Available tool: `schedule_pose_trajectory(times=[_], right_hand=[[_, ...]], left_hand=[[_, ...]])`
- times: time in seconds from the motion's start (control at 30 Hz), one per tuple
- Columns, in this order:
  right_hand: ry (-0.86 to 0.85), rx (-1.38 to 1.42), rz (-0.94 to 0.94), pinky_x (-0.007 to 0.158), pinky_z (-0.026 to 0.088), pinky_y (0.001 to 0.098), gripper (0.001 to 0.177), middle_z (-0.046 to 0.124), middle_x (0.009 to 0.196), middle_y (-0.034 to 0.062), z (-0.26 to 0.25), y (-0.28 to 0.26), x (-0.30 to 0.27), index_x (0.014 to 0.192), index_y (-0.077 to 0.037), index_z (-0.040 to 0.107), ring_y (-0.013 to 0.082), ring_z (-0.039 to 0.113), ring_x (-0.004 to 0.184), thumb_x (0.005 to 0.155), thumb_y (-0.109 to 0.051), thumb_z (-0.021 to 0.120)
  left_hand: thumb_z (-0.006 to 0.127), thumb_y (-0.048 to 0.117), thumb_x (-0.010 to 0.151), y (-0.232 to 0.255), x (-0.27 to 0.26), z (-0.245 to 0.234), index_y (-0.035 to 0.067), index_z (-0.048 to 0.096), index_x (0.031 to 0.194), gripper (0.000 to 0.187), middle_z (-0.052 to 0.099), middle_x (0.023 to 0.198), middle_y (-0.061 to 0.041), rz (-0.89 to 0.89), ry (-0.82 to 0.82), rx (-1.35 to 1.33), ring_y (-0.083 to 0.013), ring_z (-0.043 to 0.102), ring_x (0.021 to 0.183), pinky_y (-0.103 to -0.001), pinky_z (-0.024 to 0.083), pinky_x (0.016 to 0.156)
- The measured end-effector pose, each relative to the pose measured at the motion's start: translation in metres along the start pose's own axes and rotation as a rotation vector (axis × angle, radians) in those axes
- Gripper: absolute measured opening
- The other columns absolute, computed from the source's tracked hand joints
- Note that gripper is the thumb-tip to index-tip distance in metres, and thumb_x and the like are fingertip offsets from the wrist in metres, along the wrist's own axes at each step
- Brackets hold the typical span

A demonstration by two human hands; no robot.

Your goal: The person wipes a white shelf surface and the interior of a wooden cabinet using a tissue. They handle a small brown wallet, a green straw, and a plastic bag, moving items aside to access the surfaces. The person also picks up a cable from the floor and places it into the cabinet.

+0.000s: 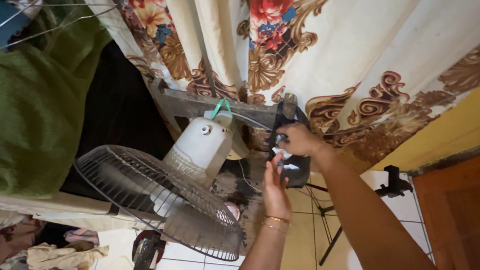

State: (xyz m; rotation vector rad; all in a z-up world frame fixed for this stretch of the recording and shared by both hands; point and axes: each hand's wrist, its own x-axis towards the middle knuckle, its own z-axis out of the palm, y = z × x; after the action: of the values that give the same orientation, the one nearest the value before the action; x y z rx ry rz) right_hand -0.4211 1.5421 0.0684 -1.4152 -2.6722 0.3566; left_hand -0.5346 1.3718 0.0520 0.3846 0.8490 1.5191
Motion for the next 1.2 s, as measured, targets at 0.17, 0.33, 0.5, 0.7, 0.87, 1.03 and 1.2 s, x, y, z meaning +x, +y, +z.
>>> schedule_pose_trajectory(times=[0.17,0.33,0.5,0.7,0.87,1.03,1.2], right_hand=[[0.265,0.404,0.039,0.082,0.057,0.0382,0.033,0.075,0.103,0.0173,-0.056,-0.019,-0.039,0.111,-0.008,0.076,0.0299,0.074,0.092,0.080,-0.017,0.075],[0.241,0.353,0.061,0.078,0.058,0.0365,0.025,0.078,0.092,0.0143,-0.023,0.015,-0.034,0.099,-0.006,0.080,0.0263,0.076,0.083,0.075,-0.013,0.078],[0.365,0.353,0.021,0.074,0.057,0.0349,0.019,0.077,0.089,0.0118,0.001,0.011,-0.032,0.094,-0.006,0.080,0.0245,0.074,0.080,0.075,-0.010,0.079],[0.774,0.768,0.194,0.072,0.055,0.0284,0.013,0.075,0.093,0.0067,-0.001,-0.006,-0.087,0.106,-0.005,0.074,0.0134,0.070,0.081,0.097,-0.012,0.067],[0.921,0.824,0.343,0.070,0.050,0.0228,0.007,0.071,0.085,0.0024,0.079,0.031,-0.145,0.105,-0.005,0.072,0.0085,0.063,0.077,0.105,-0.008,0.066],[0.778,0.917,0.397,0.066,0.048,0.0217,0.011,0.069,0.081,-0.0001,0.212,0.058,-0.208,0.100,-0.005,0.072,0.0065,0.059,0.073,0.101,-0.006,0.061],[0.598,0.766,0.514,0.064,0.052,0.0251,0.012,0.072,0.078,0.0036,0.388,0.094,-0.243,0.097,-0.007,0.075,0.0108,0.064,0.069,0.096,-0.005,0.063]], left_hand=[[0.038,0.055,0.100,0.002,-0.003,0.004,0.021,0.061,0.139,0.056,0.056,0.149,0.010,0.004,-0.008,0.051,-0.0142,0.042,0.139,-0.033,0.031,0.101],[0.039,0.055,0.100,-0.003,0.000,0.000,0.021,0.060,0.140,0.057,0.055,0.150,0.009,0.002,-0.007,0.014,-0.0140,0.041,0.142,-0.034,0.030,0.101],[0.039,0.055,0.100,0.001,-0.004,0.004,0.021,0.059,0.142,0.058,0.054,0.153,0.008,-0.003,0.009,0.026,-0.0145,0.040,0.143,-0.034,0.029,0.106],[0.043,0.043,0.099,0.001,-0.033,0.005,0.023,0.055,0.143,0.050,0.050,0.154,0.006,0.004,0.056,0.009,-0.0128,0.038,0.147,-0.040,0.023,0.113],[0.045,0.028,0.105,-0.038,-0.049,-0.037,0.008,0.066,0.130,0.039,0.064,0.139,-0.004,0.165,0.180,0.223,-0.0184,0.055,0.134,-0.034,0.039,0.110],[0.058,0.019,0.104,-0.158,-0.022,-0.165,0.004,0.073,0.121,0.026,0.071,0.125,-0.009,0.314,0.036,0.582,-0.0235,0.063,0.119,-0.034,0.048,0.106],[0.070,0.013,0.089,-0.217,-0.020,-0.251,0.006,0.074,0.112,0.024,0.071,0.122,-0.012,0.554,-0.059,1.217,-0.0277,0.066,0.117,-0.037,0.054,0.102]])
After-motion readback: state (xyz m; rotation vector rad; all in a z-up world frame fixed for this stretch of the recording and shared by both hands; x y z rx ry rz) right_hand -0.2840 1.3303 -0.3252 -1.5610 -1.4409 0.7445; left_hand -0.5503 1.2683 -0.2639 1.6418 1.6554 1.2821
